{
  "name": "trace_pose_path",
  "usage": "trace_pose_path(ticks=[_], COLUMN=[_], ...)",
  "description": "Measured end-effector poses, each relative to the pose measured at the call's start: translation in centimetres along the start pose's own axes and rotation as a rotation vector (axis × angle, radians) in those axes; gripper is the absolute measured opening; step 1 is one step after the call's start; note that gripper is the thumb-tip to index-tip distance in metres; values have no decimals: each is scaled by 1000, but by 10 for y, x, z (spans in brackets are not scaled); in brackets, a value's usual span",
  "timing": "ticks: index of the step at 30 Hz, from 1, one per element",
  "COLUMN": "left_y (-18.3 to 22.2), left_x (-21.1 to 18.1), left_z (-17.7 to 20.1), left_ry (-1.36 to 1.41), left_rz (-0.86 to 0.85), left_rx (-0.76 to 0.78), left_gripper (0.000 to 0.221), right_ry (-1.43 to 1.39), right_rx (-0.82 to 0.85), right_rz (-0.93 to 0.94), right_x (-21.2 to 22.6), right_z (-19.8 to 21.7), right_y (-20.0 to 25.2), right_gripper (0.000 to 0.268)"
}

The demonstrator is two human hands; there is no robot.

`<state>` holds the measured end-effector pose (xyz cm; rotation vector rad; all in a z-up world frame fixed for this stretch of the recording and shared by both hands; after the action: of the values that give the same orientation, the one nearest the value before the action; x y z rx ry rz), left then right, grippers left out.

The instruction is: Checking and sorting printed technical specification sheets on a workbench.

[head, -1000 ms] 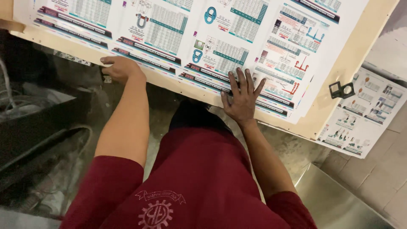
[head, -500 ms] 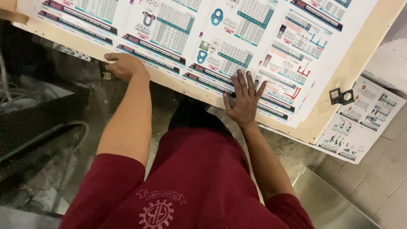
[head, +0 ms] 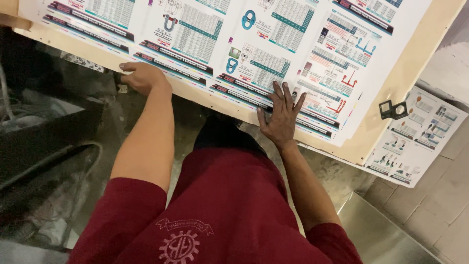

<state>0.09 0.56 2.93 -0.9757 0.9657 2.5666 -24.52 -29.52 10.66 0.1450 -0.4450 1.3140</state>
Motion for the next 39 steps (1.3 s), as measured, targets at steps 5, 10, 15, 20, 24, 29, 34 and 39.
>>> trace_pose_path(ticks=[5, 10, 15, 20, 24, 29, 34, 39], left_y=[-13, -22, -1, -18, -20, -38, -29, -34], left_x=[10, 16, 1, 11, 11, 22, 18, 20], left_z=[-5, -12, 0, -10, -9, -16, -14, -14], left_ry=[5, 11, 24, -33, -105, -69, -109, -87], left_rz=[-36, -58, -5, -2, 0, -66, -29, -22], left_rx=[-70, -89, 14, -23, -79, -112, -120, -136], left_gripper=[71, 71, 72, 70, 68, 69, 68, 66], right_ry=[-10, -3, -21, 46, 48, 67, 63, 75], right_rx=[6, 2, -20, -41, -73, -50, -22, 5], right_rz=[-7, 5, 32, 165, 327, 279, 242, 242], right_x=[1, -1, -1, 1, 8, 11, 10, 8], right_z=[1, -1, -2, -1, 2, 6, 8, 4], right_y=[0, 1, 4, 12, 17, 12, 13, 13], right_gripper=[42, 43, 39, 37, 35, 38, 39, 41])
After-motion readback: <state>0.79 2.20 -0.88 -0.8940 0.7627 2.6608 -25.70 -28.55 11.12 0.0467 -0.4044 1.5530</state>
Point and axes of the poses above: each hand's wrist, its own y-axis away from the middle knuckle, its own z-axis out of the back of the hand, x = y × z, the point moved 4 cm from there along -y, towards the middle knuckle, and after that the axes turned 1 degree about -z, right-handed, at the moved point
